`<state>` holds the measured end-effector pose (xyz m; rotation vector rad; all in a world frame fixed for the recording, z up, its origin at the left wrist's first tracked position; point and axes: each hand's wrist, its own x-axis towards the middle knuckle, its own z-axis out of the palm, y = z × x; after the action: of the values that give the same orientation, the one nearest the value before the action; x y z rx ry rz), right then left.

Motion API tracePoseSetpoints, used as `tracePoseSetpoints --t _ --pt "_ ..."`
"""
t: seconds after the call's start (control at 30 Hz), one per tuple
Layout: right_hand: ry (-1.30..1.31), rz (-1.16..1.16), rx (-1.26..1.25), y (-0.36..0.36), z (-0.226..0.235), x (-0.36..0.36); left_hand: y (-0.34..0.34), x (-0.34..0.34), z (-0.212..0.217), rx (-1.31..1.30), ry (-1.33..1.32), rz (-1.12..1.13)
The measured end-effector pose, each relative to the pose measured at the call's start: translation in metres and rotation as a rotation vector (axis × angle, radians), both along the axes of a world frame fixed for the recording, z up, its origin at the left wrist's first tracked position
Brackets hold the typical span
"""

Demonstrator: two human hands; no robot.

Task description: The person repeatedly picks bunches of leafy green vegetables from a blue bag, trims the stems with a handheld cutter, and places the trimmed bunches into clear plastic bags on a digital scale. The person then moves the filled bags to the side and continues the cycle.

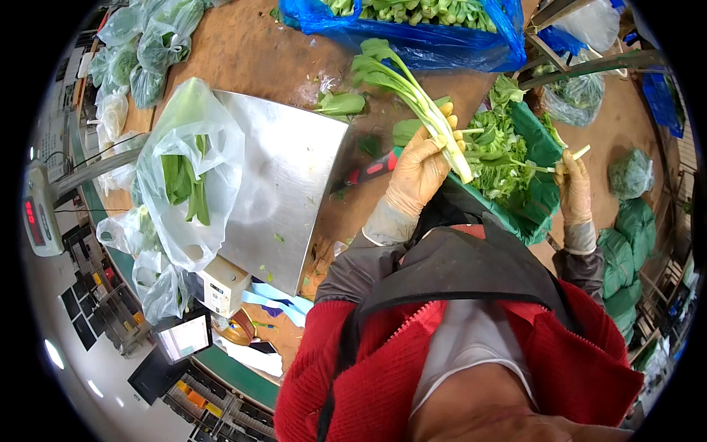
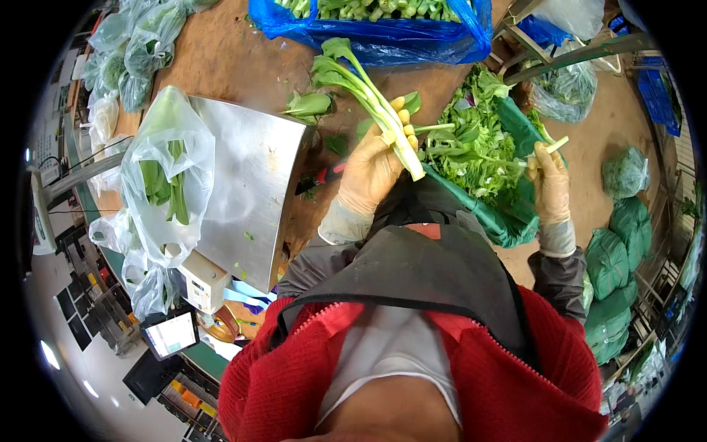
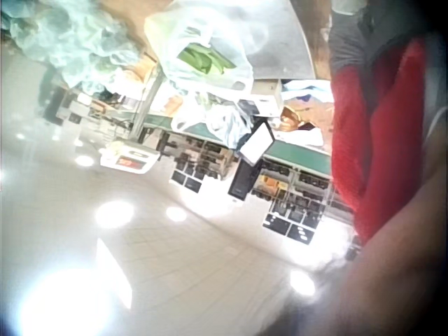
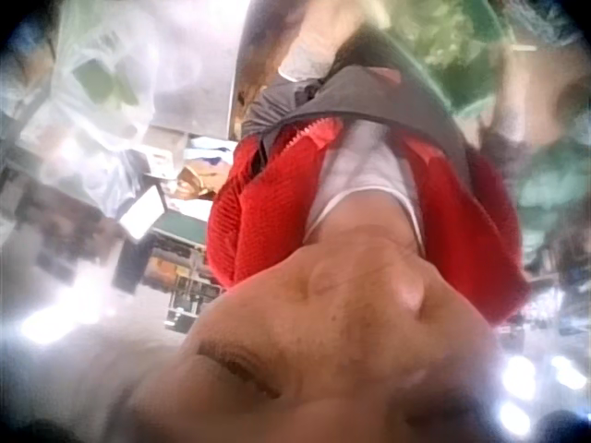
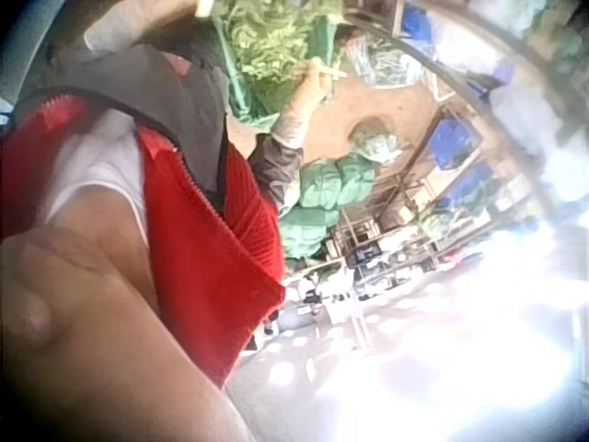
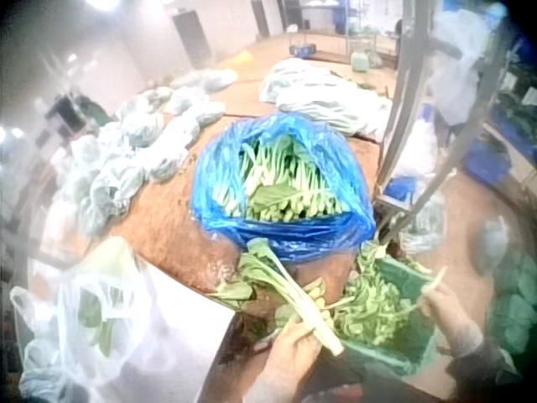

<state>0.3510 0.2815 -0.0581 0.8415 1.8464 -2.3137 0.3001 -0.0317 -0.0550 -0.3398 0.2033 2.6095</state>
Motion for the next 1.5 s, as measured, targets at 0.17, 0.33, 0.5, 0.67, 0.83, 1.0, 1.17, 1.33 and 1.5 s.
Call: tracePoseSetpoints --t 0.17,0.33,0.5,0.67,0.83,1.0,1.17,1.33,1.5 --pt "-0.303 0.6 1.005 0.028 -0.048 -0.002 -0.005 -0.008 0.004 -0.045 0.049 0.002" --pt "-0.091 0.986 -0.014 -0.145 0.058 -0.071 -0.027 -0.001 0.019 -0.382 0.156 0.018" --pt "-0.123 1.242 -0.369 -0.212 0.047 -0.112 -0.09 -0.004 0.072 -1.077 0.52 0.042" --pt "0.118 1.217 -0.3 -0.302 0.068 -0.099 -0.165 0.034 0.115 -1.819 0.679 0.492" --pt "0.573 1.284 -0.287 -0.405 0.104 -0.1 -0.317 0.068 0.13 -3.43 -0.586 0.53" --pt "0.838 1.287 -0.49 -0.534 0.062 -0.101 -0.39 0.077 0.139 -2.837 -0.554 0.665" --pt "1.037 1.186 0.538 -0.597 0.07 -0.201 -0.406 0.063 0.186 -2.87 -0.358 0.786" --pt "0.878 1.155 1.561 -0.641 0.096 -0.287 -0.441 0.075 0.23 -3.002 -0.08 0.781" --pt "0.914 1.131 1.421 -0.64 0.085 -0.27 -0.433 0.079 0.258 -2.843 -0.301 0.377"
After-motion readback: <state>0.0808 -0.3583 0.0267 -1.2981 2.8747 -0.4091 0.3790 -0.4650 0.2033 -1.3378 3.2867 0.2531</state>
